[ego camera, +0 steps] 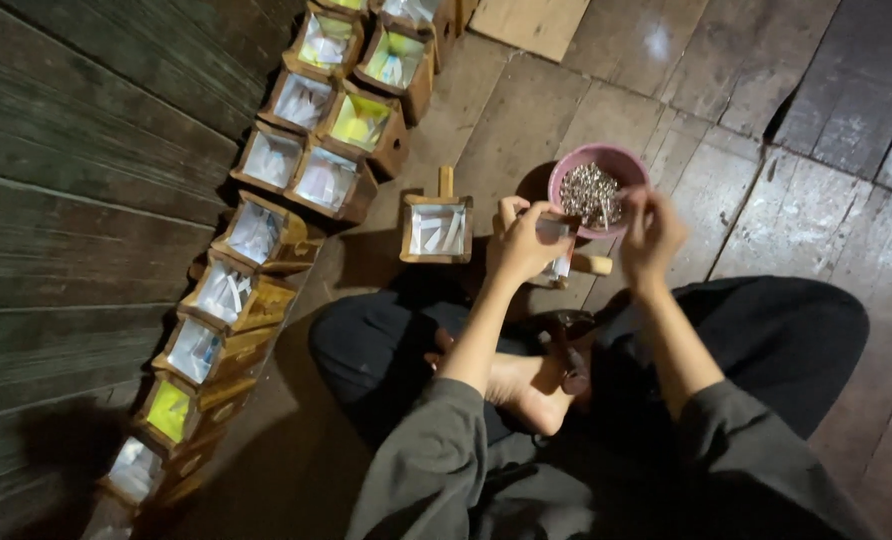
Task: The person sits on the floor and uses a hammer to drive metal pins into small wooden boxes. They repeatedly pick up pins from a pink bowl, place them into holes on the boxes, and strike them with the hammer to secure them.
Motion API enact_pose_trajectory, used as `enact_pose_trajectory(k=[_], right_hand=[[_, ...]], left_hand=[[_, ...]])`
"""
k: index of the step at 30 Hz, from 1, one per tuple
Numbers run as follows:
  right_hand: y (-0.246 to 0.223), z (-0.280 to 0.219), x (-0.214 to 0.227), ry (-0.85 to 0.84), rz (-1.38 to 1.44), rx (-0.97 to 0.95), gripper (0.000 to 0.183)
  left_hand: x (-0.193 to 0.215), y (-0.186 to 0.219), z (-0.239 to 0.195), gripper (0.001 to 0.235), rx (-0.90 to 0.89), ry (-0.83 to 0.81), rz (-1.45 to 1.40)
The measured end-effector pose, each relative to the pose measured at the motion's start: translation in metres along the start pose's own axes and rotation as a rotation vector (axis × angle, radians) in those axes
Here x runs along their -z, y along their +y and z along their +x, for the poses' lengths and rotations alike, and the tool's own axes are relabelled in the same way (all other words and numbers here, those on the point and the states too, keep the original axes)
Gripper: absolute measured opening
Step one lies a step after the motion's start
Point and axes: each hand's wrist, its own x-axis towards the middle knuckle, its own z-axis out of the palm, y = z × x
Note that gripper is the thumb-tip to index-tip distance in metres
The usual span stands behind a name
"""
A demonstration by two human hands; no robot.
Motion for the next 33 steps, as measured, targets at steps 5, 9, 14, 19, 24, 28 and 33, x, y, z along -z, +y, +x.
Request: enact_pose_trajectory(k=[5,9,14,19,24,28,33], right_hand=[[0.099,-0.004,-0.010,-0.308,-0.226,-0.138,0.032],[0.173,-0.029,-0.035,-0.517,-0.528,-0.017,0.017],[0.169,-0.029,-0.037,-0.637,-0.611,-0.126,0.014],[0.147,-0.028,-0.034,-0.651,-0.696,-0.131,0.016],[0.114,-0.017,-0.027,-0.434,-0.325,-0.436,0.012],[0.028,-0.007,-0.005,-0.308,0.211,-0.727,0.008],[-0.021,-0.013,0.006,-0.265,0.499,-0.812,0.008]], left_hand=[[-0.004,-0.007,-0.003,0.050,0.005,0.047,0.008],[-0.009,-0.015,0.001,0.050,0.009,0.041,0.018],[-0.005,-0.013,0.004,0.052,0.025,0.022,0.030],[-0.005,-0.013,0.005,0.053,0.036,0.005,0.017],[-0.010,-0.018,0.006,0.054,0.010,0.030,-0.009],[-0.016,-0.026,0.009,0.055,-0.019,0.053,0.010],[-0.012,-0.022,0.007,0.054,-0.024,0.044,0.018]])
